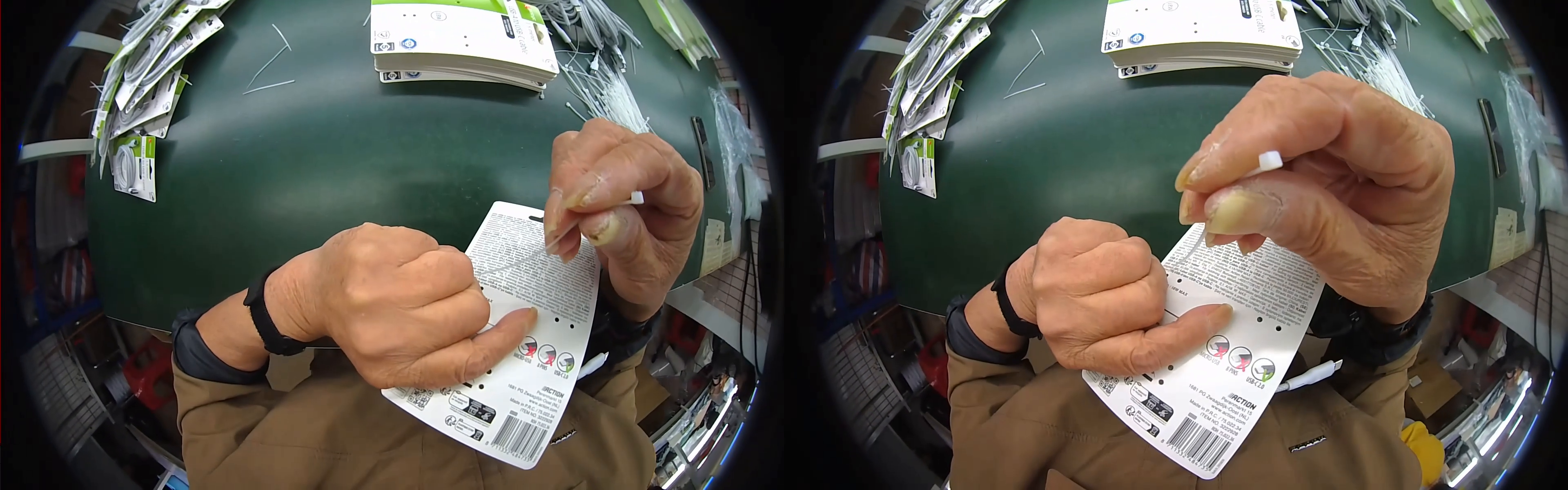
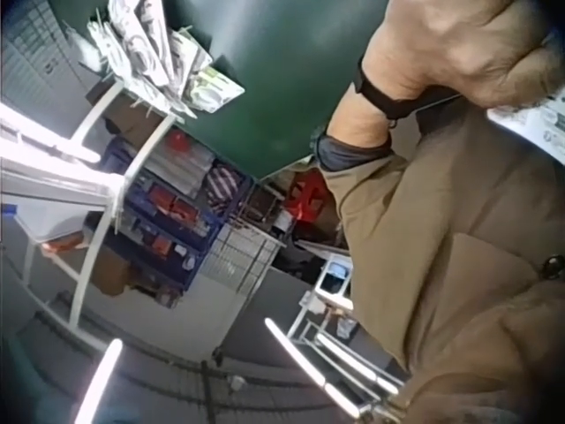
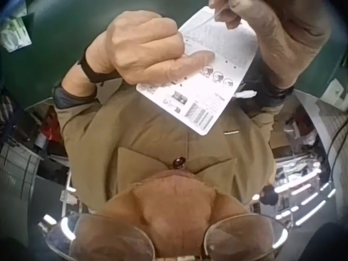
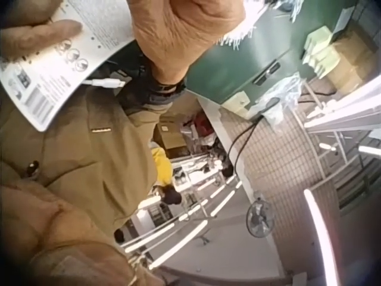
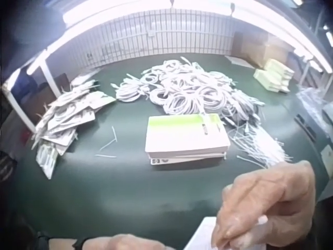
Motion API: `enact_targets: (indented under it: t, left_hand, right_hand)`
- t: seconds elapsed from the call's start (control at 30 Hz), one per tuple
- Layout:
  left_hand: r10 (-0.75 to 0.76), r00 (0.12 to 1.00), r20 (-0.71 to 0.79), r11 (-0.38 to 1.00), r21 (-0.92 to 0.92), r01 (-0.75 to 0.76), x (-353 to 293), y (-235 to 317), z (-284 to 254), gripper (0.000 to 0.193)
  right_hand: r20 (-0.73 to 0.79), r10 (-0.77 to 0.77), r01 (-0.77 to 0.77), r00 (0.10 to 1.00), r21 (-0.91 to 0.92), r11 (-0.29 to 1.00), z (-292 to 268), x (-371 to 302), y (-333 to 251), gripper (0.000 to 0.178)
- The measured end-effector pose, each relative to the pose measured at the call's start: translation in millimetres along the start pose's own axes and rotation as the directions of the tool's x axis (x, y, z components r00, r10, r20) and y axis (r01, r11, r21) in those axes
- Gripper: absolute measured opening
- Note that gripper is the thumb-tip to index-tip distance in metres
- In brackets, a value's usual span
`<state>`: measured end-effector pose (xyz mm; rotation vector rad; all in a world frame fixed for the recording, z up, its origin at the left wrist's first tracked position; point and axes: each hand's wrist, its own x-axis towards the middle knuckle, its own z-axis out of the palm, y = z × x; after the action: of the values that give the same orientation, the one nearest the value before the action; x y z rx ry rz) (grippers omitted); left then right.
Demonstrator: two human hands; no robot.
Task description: The person packages a cable by placing it onto a card, threading a zip tie through the card and around the cable, and pulling the zip tie tight by hand. They place the assembled unit onto a stack and repeat the process with another cable and card.
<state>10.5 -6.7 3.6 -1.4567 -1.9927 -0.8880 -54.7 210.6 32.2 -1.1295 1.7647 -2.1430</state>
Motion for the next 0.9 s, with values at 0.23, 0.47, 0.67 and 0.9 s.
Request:
enact_targets:
  t: [0.23,0.47,0.67,0.9]
  left_hand:
    - [-0.025,1.000,-0.009,0.999,-0.020,0.025,-2,-1,3,0.044]
    - [-0.036,0.999,-0.013,0.999,-0.018,0.036,-3,0,3,0.045]
    - [-0.037,0.999,-0.018,0.999,-0.019,0.037,-3,0,4,0.046]
    - [-0.045,0.999,-0.025,0.999,-0.010,0.044,-3,0,5,0.044]
  right_hand:
    - [0.030,-0.009,0.009,1.000,0.006,1.000,-2,-1,2,0.017]
    - [-0.007,0.038,-0.037,0.999,0.049,0.998,0,-2,0,0.018]
    - [-0.036,0.059,-0.057,0.998,0.040,0.998,1,-2,-1,0.018]
    - [0.105,0.023,-0.028,0.994,0.045,0.999,-7,0,6,0.010]
